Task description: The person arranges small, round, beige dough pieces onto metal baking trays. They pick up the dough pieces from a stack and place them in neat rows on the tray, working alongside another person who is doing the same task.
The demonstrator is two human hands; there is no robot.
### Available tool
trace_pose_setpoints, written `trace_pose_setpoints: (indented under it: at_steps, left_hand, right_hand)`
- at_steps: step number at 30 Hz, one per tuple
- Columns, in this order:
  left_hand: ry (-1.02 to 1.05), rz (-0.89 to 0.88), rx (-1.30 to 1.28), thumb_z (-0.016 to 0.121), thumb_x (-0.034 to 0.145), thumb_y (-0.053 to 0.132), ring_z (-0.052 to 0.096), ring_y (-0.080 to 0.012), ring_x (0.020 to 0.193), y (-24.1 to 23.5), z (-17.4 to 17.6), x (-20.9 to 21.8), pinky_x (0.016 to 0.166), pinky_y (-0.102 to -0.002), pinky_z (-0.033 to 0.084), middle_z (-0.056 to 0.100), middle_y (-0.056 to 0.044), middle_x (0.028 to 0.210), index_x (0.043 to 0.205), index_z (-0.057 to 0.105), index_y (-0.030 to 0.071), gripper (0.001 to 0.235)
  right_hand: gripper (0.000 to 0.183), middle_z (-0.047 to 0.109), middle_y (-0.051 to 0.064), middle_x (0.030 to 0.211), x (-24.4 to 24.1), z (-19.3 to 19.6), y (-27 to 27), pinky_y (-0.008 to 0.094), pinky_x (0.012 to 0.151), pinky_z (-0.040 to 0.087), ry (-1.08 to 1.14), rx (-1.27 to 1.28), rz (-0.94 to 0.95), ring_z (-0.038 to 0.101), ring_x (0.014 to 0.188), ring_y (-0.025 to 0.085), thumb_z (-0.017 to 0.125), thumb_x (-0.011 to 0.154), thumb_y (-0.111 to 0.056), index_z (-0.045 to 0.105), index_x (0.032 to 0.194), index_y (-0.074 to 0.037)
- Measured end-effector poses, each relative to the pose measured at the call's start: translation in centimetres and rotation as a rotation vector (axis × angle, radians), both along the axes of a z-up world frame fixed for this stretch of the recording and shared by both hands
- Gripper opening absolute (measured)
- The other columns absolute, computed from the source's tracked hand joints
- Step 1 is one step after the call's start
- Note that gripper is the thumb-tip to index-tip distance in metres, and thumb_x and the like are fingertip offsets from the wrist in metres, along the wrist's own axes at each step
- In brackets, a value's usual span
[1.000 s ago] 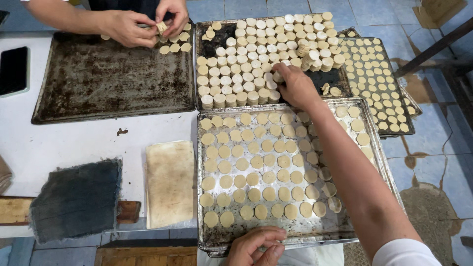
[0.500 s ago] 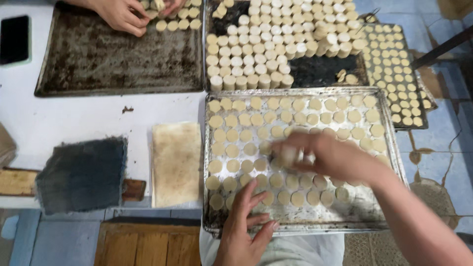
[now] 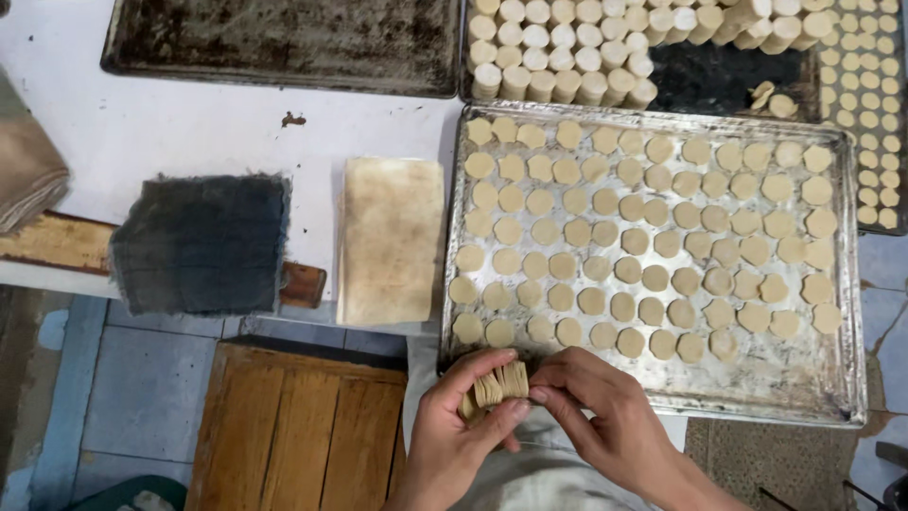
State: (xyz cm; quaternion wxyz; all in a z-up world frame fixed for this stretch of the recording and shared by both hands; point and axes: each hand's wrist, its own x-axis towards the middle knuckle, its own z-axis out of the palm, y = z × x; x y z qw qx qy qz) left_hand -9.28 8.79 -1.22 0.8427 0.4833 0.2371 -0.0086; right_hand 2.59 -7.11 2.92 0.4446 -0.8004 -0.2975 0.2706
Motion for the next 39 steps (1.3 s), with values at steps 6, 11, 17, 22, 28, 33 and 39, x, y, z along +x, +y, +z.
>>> trace_pose_setpoints:
  at_steps: [6, 11, 17, 22, 28, 33, 39]
  left_hand:
    - [-0.073, 0.061, 0.251, 0.072, 0.089, -0.003, 0.071, -0.0114, 0.096, 0.7, 0.4, -2.4, 0.070, -0.025, 0.069, 0.064, -0.006, 0.118, 0.124, 0.069, -0.001, 0.035]
    - [-0.088, 0.089, 0.089, 0.070, 0.093, -0.004, 0.069, -0.0137, 0.088, 2.1, 0.2, -4.5, 0.069, -0.027, 0.066, 0.069, -0.010, 0.108, 0.125, 0.067, -0.004, 0.032]
    - [0.005, 0.184, 0.061, 0.066, 0.093, 0.000, 0.072, -0.0145, 0.083, 3.2, -0.1, -5.4, 0.067, -0.027, 0.067, 0.074, -0.012, 0.105, 0.128, 0.065, 0.000, 0.036]
    - [0.017, 0.105, 0.092, 0.068, 0.092, -0.003, 0.070, -0.0117, 0.084, 1.9, 0.2, -4.7, 0.065, -0.027, 0.066, 0.072, -0.010, 0.105, 0.125, 0.067, -0.001, 0.033]
    - [0.045, 0.064, 0.147, 0.069, 0.090, -0.003, 0.070, -0.0101, 0.077, 1.3, 0.4, -4.0, 0.063, -0.025, 0.064, 0.072, -0.008, 0.102, 0.123, 0.067, 0.000, 0.034]
    - [0.041, 0.057, 0.089, 0.068, 0.093, -0.001, 0.071, -0.0112, 0.074, 1.3, 0.2, -3.7, 0.065, -0.024, 0.064, 0.072, -0.007, 0.101, 0.126, 0.065, 0.001, 0.033]
    - [-0.024, -0.010, 0.084, 0.067, 0.095, -0.003, 0.069, -0.0139, 0.077, 0.1, 0.0, -2.9, 0.066, -0.025, 0.063, 0.071, -0.011, 0.103, 0.130, 0.066, 0.000, 0.034]
  right_hand:
    - [0.010, 0.070, 0.011, 0.093, -2.2, -0.3, 1.1, 0.036, 0.067, 0.056, -0.054, 0.058, 0.106, 0.071, 0.079, 0.027, 0.070, 0.090, -0.008, 0.069, 0.098, -0.001]
    - [0.006, 0.069, 0.011, 0.093, -3.2, 0.1, 3.5, 0.037, 0.068, 0.054, -0.032, 0.177, 0.212, 0.070, 0.080, 0.029, 0.065, 0.094, -0.006, 0.066, 0.098, -0.001]
    - [0.010, 0.067, 0.010, 0.082, -2.8, -0.6, 5.1, 0.040, 0.054, 0.048, -0.472, -0.204, 0.054, 0.065, 0.065, 0.030, 0.074, 0.090, -0.017, 0.070, 0.090, -0.008]
    - [0.011, 0.070, 0.007, 0.080, -3.8, -0.6, 3.7, 0.033, 0.053, 0.052, -0.055, -0.081, 0.016, 0.067, 0.061, 0.019, 0.071, 0.090, -0.013, 0.068, 0.098, -0.006]
    - [0.009, 0.067, 0.009, 0.085, -3.3, -0.9, 2.3, 0.035, 0.058, 0.052, -0.060, 0.061, 0.066, 0.065, 0.067, 0.022, 0.066, 0.094, -0.008, 0.064, 0.102, -0.004]
    - [0.010, 0.065, 0.009, 0.081, -2.4, -1.0, 2.3, 0.037, 0.051, 0.047, -0.347, -0.213, -0.061, 0.064, 0.059, 0.024, 0.072, 0.091, -0.015, 0.068, 0.093, -0.006]
    - [0.009, 0.065, 0.006, 0.080, -2.7, -0.5, 0.8, 0.032, 0.049, 0.052, -0.070, -0.058, -0.048, 0.068, 0.060, 0.019, 0.069, 0.090, -0.012, 0.067, 0.095, -0.004]
